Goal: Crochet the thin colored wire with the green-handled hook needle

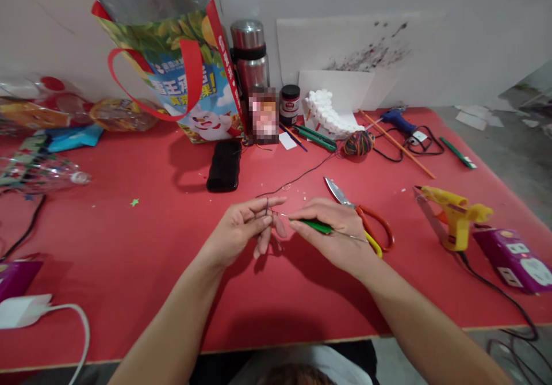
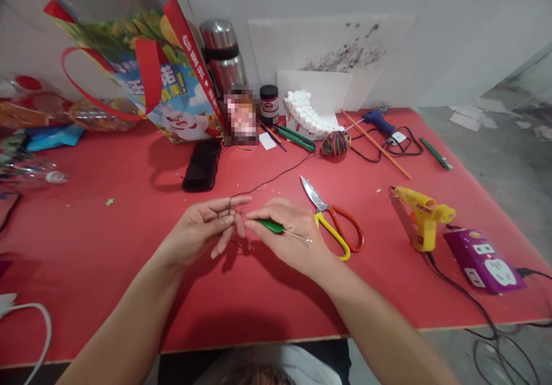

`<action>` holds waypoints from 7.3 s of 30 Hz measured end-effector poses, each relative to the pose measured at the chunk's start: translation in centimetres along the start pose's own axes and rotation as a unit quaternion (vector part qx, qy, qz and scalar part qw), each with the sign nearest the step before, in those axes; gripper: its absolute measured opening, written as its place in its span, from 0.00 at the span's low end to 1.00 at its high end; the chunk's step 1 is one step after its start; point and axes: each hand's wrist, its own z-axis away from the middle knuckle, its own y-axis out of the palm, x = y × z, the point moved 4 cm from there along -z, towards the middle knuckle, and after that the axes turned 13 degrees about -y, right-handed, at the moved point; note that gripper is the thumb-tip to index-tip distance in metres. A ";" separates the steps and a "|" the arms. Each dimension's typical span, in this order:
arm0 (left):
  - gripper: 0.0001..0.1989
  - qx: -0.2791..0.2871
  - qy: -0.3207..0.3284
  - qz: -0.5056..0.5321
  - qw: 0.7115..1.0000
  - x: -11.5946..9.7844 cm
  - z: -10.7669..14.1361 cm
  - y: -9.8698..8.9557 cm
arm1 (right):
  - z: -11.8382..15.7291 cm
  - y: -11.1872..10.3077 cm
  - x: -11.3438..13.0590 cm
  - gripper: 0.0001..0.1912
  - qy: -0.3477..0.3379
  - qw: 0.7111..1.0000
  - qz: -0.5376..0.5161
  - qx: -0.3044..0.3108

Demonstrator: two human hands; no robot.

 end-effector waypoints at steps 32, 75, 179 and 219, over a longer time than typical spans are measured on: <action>0.16 0.183 -0.141 -0.012 0.973 2.3 0.7 2.2 | 1.5 -0.7 -5.4 0.16 0.399 0.803 -0.429 0.107; 0.17 0.100 0.039 0.163 0.981 0.5 -0.1 1.2 | 1.9 2.0 -3.1 0.06 0.191 0.891 -0.378 -0.161; 0.24 0.155 0.064 0.363 0.916 1.2 -0.2 2.1 | 2.1 2.1 0.1 0.18 -0.037 0.992 -0.086 -0.080; 0.27 0.318 -0.083 0.359 0.873 2.4 0.1 1.7 | 0.6 -2.0 -0.1 0.09 0.118 0.955 -0.271 -0.030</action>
